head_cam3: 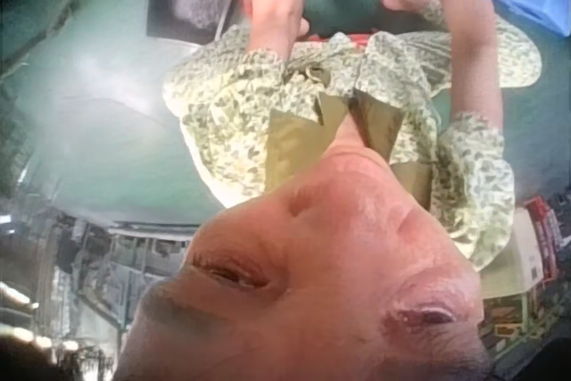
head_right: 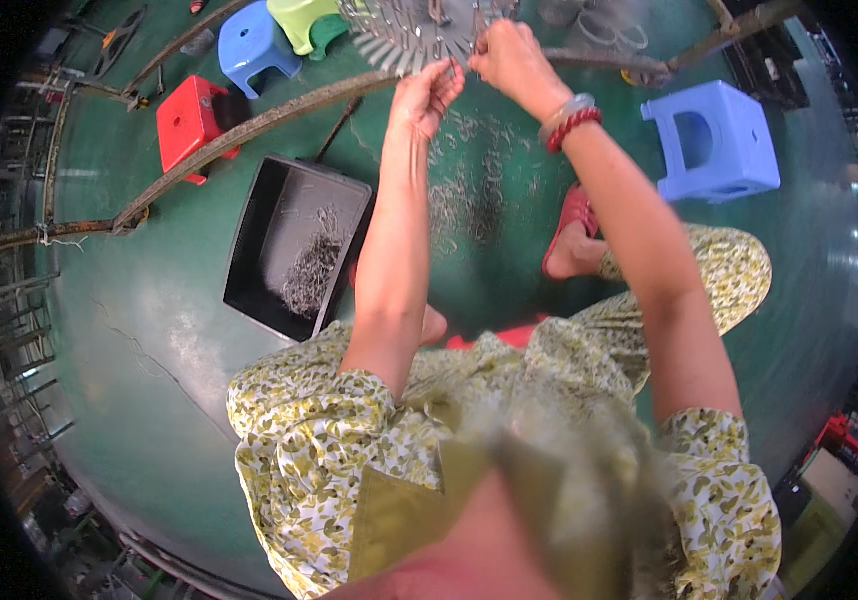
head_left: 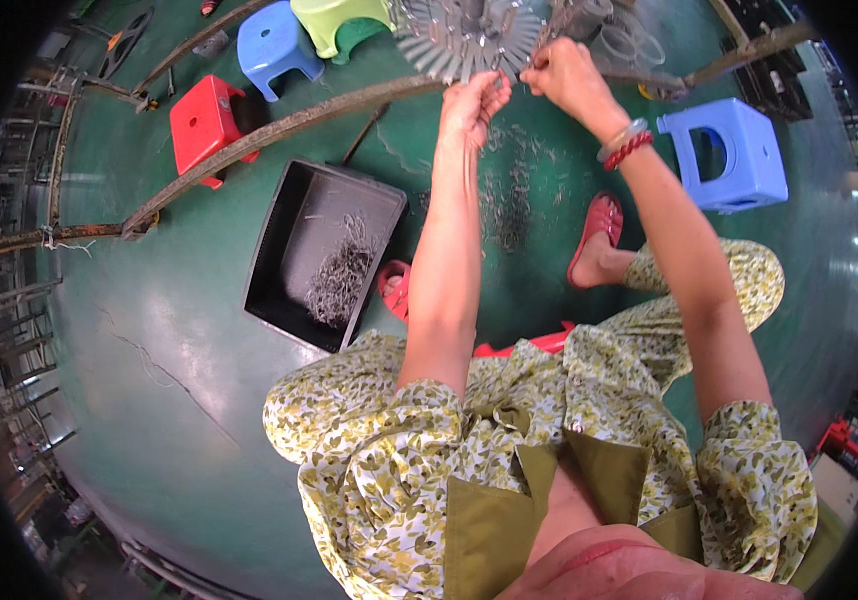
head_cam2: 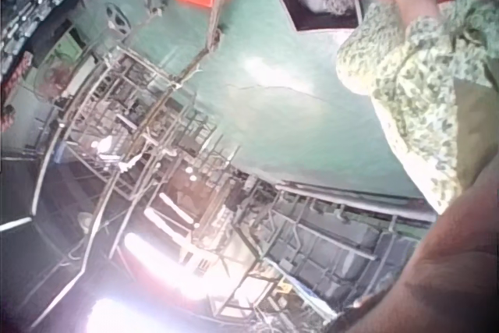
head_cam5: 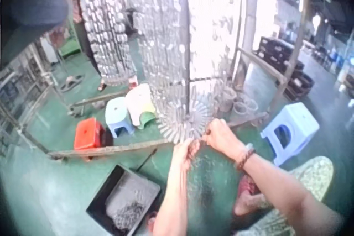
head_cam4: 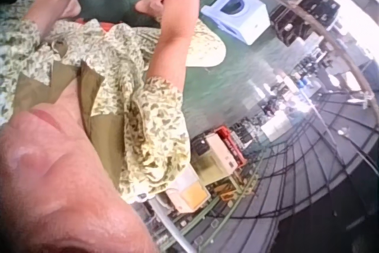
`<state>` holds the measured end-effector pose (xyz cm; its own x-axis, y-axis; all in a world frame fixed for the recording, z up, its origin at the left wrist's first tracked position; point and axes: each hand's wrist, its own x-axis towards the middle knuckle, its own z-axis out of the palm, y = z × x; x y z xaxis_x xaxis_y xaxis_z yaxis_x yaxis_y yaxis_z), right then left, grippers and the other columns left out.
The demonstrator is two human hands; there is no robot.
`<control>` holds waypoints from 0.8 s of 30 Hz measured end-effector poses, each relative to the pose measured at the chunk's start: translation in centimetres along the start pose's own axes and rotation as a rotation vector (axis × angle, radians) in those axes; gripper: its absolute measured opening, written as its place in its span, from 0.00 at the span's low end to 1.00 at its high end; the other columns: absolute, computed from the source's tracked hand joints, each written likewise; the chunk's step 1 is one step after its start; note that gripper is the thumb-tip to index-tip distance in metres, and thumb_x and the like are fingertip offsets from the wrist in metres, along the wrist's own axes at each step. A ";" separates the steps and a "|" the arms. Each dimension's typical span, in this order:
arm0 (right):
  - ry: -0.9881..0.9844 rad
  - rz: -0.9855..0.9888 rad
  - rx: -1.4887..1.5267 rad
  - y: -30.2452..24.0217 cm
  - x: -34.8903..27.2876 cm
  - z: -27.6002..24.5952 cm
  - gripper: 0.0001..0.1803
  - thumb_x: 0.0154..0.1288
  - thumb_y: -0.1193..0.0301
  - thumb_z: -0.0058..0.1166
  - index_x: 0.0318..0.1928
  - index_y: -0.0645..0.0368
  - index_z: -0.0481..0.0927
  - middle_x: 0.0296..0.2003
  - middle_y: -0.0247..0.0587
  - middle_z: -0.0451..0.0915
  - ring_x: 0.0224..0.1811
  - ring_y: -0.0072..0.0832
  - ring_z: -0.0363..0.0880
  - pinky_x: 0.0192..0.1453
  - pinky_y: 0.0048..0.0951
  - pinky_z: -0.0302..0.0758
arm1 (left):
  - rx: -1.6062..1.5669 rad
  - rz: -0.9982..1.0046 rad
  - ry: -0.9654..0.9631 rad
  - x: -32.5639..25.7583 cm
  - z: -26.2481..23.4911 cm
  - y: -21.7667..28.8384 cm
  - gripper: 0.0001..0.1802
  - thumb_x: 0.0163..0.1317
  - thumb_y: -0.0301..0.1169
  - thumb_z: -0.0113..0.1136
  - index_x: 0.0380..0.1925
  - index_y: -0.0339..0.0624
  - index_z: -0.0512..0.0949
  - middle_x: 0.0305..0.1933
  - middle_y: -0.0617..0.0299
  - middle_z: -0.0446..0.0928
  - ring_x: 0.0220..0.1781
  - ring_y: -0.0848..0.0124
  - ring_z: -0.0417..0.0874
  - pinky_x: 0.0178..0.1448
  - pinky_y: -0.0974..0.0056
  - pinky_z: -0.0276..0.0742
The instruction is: The person sits on a low stool and repeatedly picks small metallic wire pieces from a black tray, then attaches them to a hanging metal starburst fixture. The person continues this repetitive assembly process throughout the clip.
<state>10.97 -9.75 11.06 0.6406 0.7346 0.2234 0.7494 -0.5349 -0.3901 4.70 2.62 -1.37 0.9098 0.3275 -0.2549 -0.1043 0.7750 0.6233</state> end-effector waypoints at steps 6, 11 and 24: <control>-0.305 0.106 0.368 -1.4 -1.1 -3.4 0.07 0.46 0.76 0.57 0.23 0.70 0.81 0.15 0.41 0.78 0.17 0.22 0.77 0.22 0.24 0.72 | -0.032 -0.125 -0.178 -3.8 -0.5 -0.1 0.20 0.60 0.34 0.59 0.45 0.27 0.73 0.43 0.44 0.78 0.39 0.60 0.83 0.43 0.62 0.83; -0.360 0.139 0.519 -0.8 -2.1 -4.2 0.06 0.47 0.76 0.58 0.22 0.69 0.80 0.15 0.37 0.77 0.15 0.18 0.74 0.20 0.23 0.69 | 0.214 -0.083 -0.246 -6.4 1.2 0.4 0.13 0.59 0.29 0.59 0.41 0.30 0.77 0.35 0.53 0.80 0.34 0.69 0.83 0.40 0.68 0.82; -0.162 0.103 0.764 -0.2 -4.4 -3.4 0.07 0.51 0.77 0.58 0.27 0.71 0.79 0.18 0.42 0.79 0.19 0.21 0.78 0.23 0.22 0.74 | 1.314 0.161 0.018 -9.6 2.3 2.6 0.12 0.58 0.30 0.56 0.36 0.32 0.79 0.31 0.60 0.80 0.35 0.68 0.81 0.42 0.66 0.76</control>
<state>8.62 -14.29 13.16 0.6243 0.7801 0.0421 0.3271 -0.2120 -0.9209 -3.40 0.30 4.39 0.9174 0.3812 -0.1141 0.2633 -0.3665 0.8924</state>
